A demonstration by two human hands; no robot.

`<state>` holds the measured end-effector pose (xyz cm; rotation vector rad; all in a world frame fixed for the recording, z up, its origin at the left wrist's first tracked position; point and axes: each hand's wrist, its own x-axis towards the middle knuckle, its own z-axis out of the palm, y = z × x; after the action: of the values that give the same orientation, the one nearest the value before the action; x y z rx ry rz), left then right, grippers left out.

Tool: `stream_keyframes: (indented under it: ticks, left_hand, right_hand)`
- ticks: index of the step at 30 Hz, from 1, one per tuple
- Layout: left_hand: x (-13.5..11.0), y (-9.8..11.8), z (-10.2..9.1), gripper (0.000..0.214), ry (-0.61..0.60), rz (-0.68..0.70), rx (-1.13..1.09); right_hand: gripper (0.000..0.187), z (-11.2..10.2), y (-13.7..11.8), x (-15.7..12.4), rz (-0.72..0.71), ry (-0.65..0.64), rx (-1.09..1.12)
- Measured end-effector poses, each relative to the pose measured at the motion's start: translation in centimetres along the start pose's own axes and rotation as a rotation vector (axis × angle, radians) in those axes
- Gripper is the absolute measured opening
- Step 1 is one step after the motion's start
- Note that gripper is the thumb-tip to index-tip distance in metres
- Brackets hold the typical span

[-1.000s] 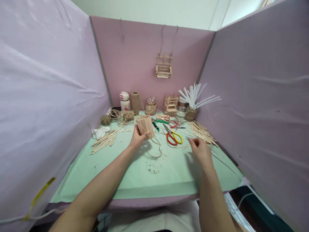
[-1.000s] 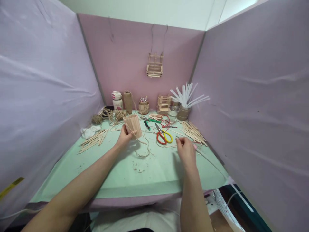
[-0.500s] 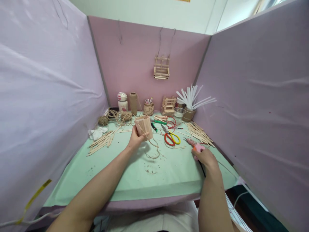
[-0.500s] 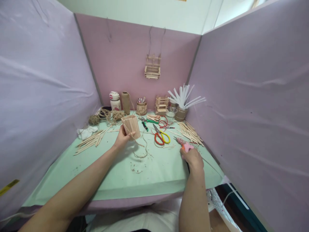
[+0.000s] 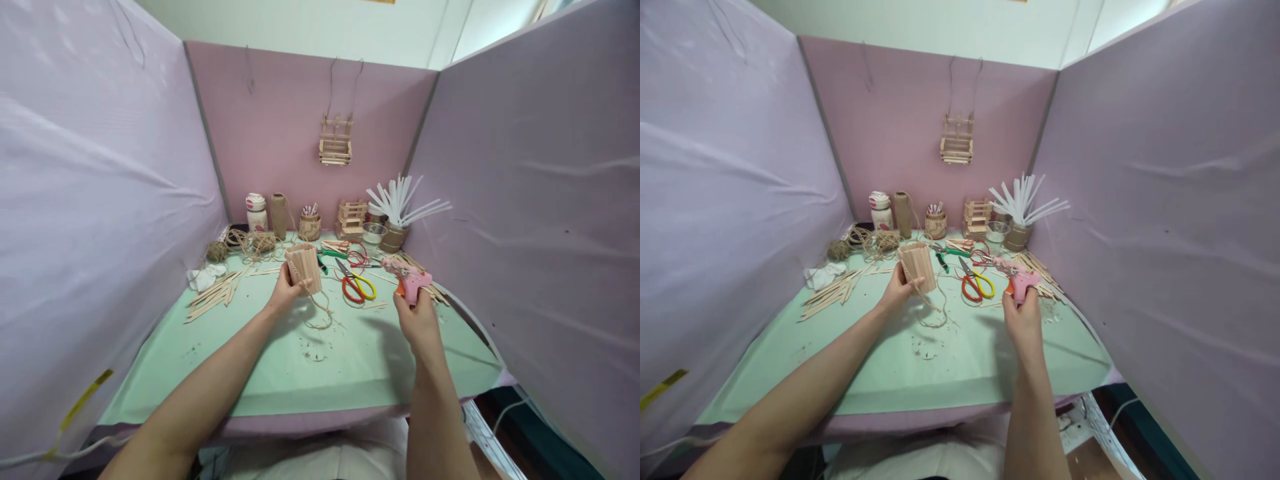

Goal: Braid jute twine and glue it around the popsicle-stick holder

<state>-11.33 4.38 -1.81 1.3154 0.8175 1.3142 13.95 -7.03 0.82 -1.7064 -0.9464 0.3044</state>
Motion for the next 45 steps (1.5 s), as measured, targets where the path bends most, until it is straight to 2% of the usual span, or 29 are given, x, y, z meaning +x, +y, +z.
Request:
stream_keyframes:
  ticks: [2,4,7,9,16,22,29,45]
  left_hand:
    - [-0.1,0.1,0.1,0.068,0.001,0.008,0.017]
    - [-0.3,0.4,0.2,0.068,-0.008,0.016,0.039]
    - [-0.5,0.8,0.4,0.068,-0.024,0.028,0.069]
    - [-0.6,1.0,0.5,0.068,-0.025,0.039,0.09]
    - [-0.8,0.4,0.7,0.069,-0.009,0.102,0.214]
    - [-1.0,0.5,0.8,0.074,-0.033,0.089,0.259]
    - [-1.1,0.6,0.9,0.069,0.033,0.071,0.312]
    - [-1.4,1.2,1.2,0.068,0.034,0.093,0.383]
  right_hand:
    - [0.029,0.5,-1.3,-1.1,-0.019,-0.045,0.113]
    - [0.03,1.1,-2.1,-2.1,0.027,-0.156,0.289]
    - [0.035,2.3,-2.5,-3.2,0.097,-0.321,0.495]
    - [0.039,3.0,-2.6,-3.7,0.114,-0.383,0.547]
    - [0.05,3.8,-3.8,-5.2,0.014,-0.381,0.43]
    - [0.042,4.4,-4.2,-5.7,-0.078,-0.403,0.369]
    - [0.034,5.3,-4.0,-5.9,-0.234,-0.415,0.251]
    - [0.028,6.2,-2.7,-6.1,-0.301,-0.409,0.175]
